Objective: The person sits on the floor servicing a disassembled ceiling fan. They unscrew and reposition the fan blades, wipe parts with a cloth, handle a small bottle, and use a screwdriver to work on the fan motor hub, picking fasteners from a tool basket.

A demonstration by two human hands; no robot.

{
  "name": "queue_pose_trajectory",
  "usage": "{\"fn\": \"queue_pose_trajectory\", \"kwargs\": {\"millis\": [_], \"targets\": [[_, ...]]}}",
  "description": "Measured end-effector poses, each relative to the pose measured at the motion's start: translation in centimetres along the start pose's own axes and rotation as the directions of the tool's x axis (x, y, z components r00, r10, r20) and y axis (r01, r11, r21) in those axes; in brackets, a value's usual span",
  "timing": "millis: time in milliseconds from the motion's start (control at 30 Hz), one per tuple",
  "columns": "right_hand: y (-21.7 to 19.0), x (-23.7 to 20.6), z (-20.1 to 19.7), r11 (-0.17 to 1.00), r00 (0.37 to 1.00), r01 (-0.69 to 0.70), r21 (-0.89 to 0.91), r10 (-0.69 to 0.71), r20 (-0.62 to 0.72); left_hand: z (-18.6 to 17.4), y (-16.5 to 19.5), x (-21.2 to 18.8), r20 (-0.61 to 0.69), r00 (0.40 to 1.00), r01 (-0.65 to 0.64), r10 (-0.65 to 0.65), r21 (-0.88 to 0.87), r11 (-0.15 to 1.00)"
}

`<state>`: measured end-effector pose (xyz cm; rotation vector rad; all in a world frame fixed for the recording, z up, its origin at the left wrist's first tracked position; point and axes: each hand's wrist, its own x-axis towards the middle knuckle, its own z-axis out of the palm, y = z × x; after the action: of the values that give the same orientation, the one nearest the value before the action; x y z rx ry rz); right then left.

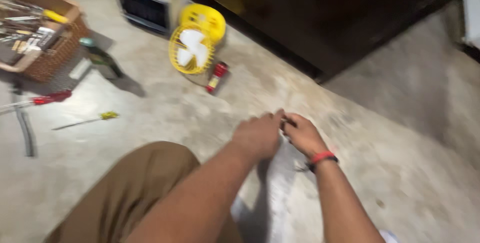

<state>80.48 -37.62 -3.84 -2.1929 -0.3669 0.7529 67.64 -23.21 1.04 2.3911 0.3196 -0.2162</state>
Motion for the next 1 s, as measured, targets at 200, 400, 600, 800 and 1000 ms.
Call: {"fn": "queue_pose_trajectory", "kwargs": {"millis": [200,400,600,800,1000], "targets": [[17.1,-14.8,-11.0,0.853,0.967,-0.228,-0.469,0.141,-0.213,13.1,10.1,-5.9,0.372,0.890,-0.196,0.265,-0.212,0.957],[25.6,-23.3,-5.5,0.694,0.828,-0.560,-0.452,0.495,-0.265,16.9,8.6,-8.4,0.506,0.802,-0.295,0.317,-0.125,0.947],[15.5,-14.0,1.4,0.401,0.957,-0.221,0.889,0.263,0.119,15.3,5.3,-6.4,0.422,0.899,-0.031,0.120,-0.211,0.977],[-1.4,-9.6,1.8,0.718,0.981,0.183,0.671,-0.173,-0.083,4.8,1.3,-2.9,-0.679,0.681,-0.122,-0.276,-0.476,0.871],[-17.8,-9.9,7.0,0.707,0.858,0.387,0.593,-0.511,0.048,-11.6,-4.3,-7.3,-0.349,0.862,-0.304,-0.368,-0.936,0.176]]}}
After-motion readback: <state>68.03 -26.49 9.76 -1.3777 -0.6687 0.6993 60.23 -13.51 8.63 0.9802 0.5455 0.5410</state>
